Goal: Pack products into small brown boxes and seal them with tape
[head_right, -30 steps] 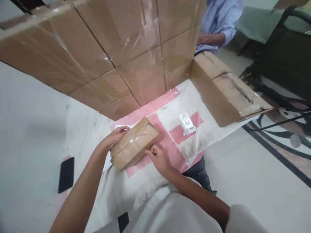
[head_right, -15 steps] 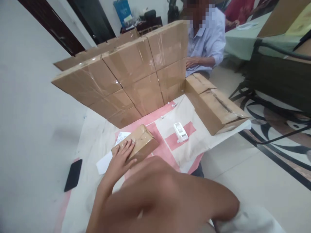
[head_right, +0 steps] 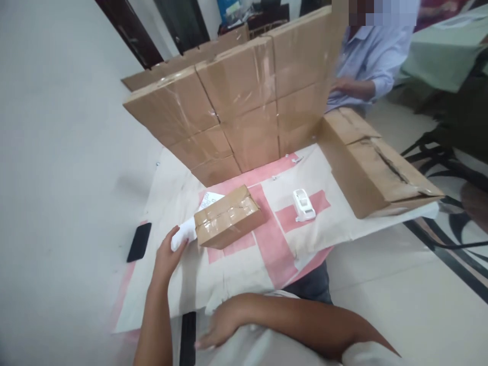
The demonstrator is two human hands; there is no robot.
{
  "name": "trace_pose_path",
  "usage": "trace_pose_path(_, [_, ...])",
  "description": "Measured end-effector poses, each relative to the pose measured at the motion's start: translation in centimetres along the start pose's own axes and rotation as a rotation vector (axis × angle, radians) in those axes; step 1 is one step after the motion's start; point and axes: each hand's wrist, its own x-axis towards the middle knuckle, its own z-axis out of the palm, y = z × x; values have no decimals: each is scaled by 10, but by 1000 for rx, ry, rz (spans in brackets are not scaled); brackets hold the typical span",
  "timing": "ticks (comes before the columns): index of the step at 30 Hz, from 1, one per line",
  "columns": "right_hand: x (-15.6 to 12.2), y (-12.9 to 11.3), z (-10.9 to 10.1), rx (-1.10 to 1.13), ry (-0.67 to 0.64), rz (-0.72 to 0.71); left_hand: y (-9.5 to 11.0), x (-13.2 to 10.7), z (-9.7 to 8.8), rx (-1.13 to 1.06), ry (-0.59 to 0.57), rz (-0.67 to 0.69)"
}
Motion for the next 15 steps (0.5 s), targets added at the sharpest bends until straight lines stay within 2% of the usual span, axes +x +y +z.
trace_pose_path(1, [8,10,-8,-25,-126,93,-12,7,4,38,-27,-32])
trace_pose_path(2, [14,16,-12,-48,-198,177,-21,14,8,60,-45,-55])
trace_pose_path(4, [23,20,-10,-86,-218,268,-28,32,17,62,-66,-77])
trace_pose_path(6, [24,19,-7,-110,-209,283,-22,53,27,65,-85,-69])
trace_pose_path(8, [17,19,-9,-60,-200,231,-9,79,37,68,-113,-46])
trace_pose_path(10, [2,20,-17,39,-103,184,5,108,48,70,-153,-52])
trace_pose_path(12, [-22,22,-28,175,88,195,15,136,58,80,-195,-106])
trace_pose_path(15, [-73,20,-46,416,345,241,19,168,69,100,-273,-180])
